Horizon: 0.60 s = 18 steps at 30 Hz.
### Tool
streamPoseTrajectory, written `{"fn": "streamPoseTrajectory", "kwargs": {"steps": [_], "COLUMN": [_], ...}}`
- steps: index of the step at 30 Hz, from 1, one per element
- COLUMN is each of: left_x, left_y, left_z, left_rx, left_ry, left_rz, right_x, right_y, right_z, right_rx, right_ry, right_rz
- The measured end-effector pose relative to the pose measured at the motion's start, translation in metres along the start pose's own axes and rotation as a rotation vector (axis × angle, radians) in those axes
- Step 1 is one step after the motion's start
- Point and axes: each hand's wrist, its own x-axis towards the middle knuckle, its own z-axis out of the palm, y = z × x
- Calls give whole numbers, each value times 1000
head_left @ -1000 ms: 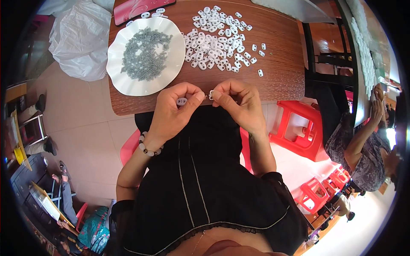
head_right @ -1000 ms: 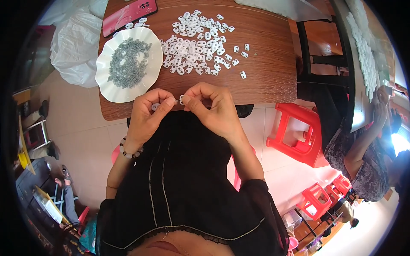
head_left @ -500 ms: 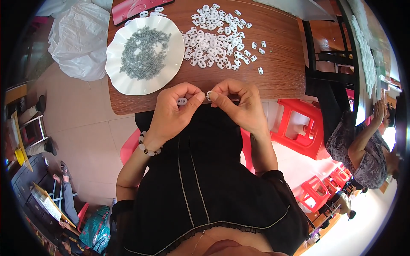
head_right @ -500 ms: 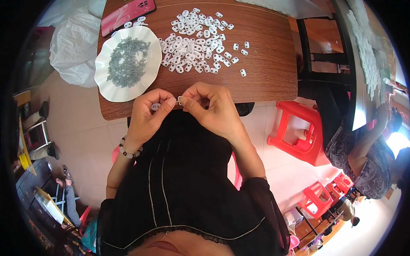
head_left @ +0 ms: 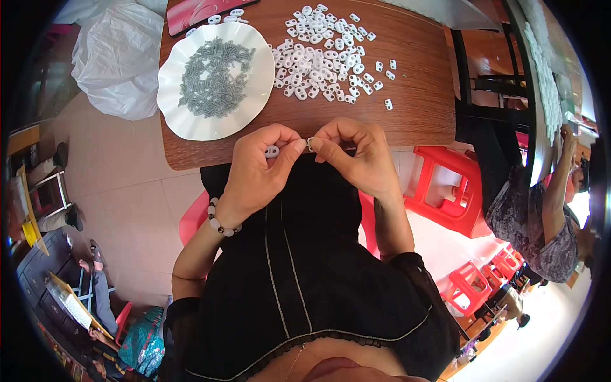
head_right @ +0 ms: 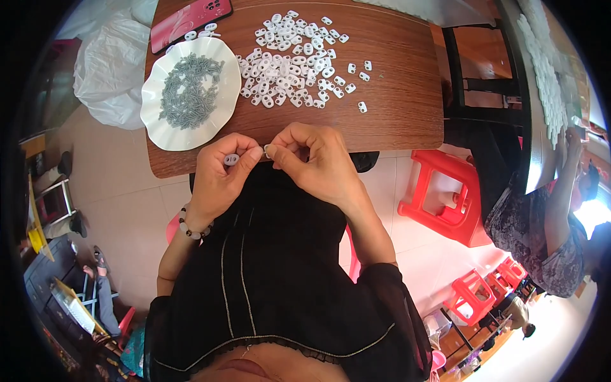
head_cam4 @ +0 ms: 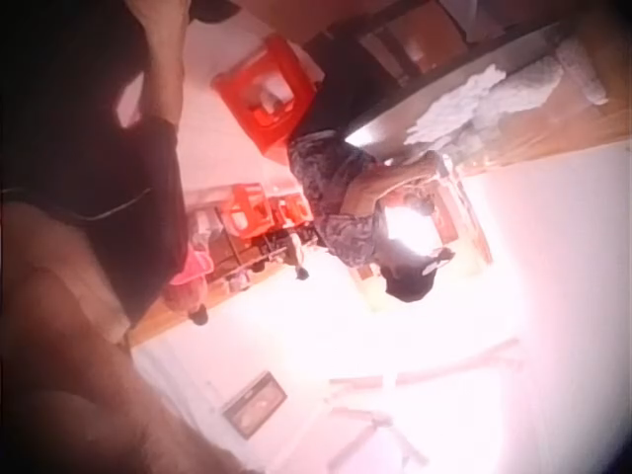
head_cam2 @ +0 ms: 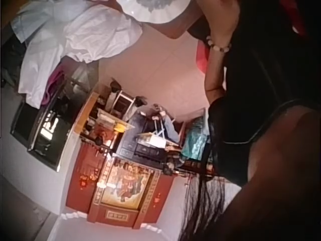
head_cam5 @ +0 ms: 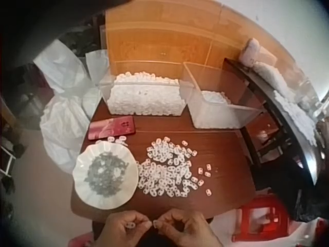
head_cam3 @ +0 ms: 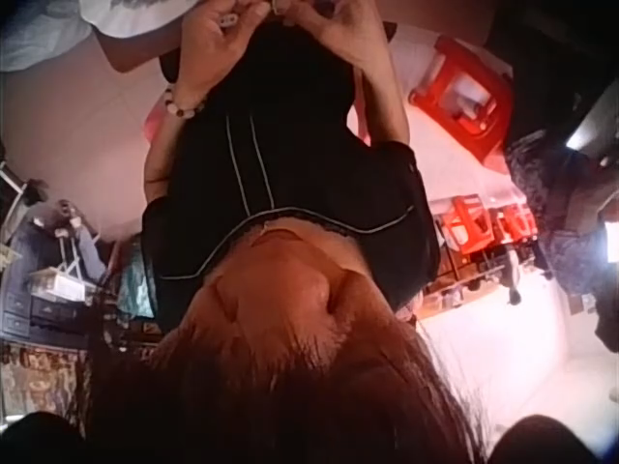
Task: Assembling small white plastic components by hand at a workbench.
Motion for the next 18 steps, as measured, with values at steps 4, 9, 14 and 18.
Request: {"fn": "streamPoseTrajectory", "kwargs": {"steps": [4, 9, 14, 18], "left_x": [-4, -4, -7, -8], "left_y": [0, 0, -4, -6], "left_z": [4, 3, 5, 7], "left_rx": [18, 10, -41, -51], "left_ry": [37, 24, 47, 71], "left_rz": [8, -42, -54, -27], "right_x": [-2, 1, -1, -3], "right_y": [-2, 1, 7, 6], "right_z": [3, 4, 8, 10], "right_rx": [53, 71, 99, 124], "right_ry": [12, -2, 10, 28], "right_rz": [-3, 19, 9, -2]}}
